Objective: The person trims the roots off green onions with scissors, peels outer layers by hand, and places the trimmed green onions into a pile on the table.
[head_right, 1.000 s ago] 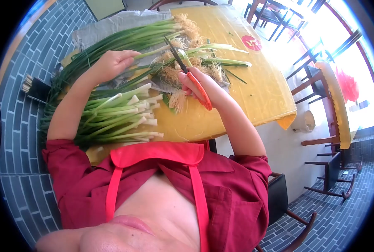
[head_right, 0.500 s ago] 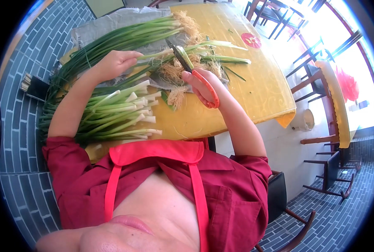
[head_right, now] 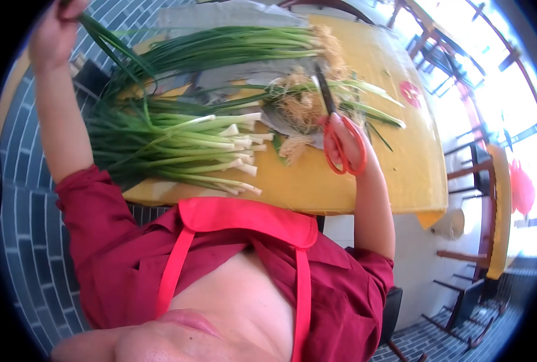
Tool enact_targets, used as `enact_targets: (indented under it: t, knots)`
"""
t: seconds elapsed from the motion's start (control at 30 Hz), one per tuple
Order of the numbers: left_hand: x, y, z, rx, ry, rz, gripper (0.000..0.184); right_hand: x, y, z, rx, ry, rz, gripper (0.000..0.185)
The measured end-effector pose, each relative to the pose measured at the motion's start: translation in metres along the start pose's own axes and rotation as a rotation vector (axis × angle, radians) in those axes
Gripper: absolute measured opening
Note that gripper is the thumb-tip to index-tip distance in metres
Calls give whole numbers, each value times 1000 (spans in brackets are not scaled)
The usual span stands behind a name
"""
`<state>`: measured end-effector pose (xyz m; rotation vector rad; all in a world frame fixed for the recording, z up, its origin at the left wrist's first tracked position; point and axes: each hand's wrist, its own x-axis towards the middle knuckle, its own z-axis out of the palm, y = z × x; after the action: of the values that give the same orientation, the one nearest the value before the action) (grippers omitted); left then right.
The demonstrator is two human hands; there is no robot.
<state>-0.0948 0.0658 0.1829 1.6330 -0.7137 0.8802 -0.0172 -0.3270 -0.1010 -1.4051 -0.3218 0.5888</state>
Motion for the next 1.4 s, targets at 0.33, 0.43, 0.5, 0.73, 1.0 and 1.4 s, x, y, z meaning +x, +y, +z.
enact_targets:
  t: [0.33,0.43,0.5,0.73,1.0,1.4]
  knots:
    - [23,129,-69,1391,-188,850,31,-8,-1,4,-39,9,-2,41]
    - [-11,96,-34,759,-77,143,33,-8,3,1,-37,-12,-33,41]
    - [-50,48,-37,843,-356,74,24,-10,1,2,-37,5,-9,41]
    - [-180,-38,35,1093,-1134,-548,32,-14,0,-2,-56,41,8,42]
    - [-95,-109,43,851,-1249,-455,40,-17,-8,1,-105,-21,-52,36]
    - [-101,-333,157,928,-1103,-283,43,-25,-14,1,-114,18,19,37]
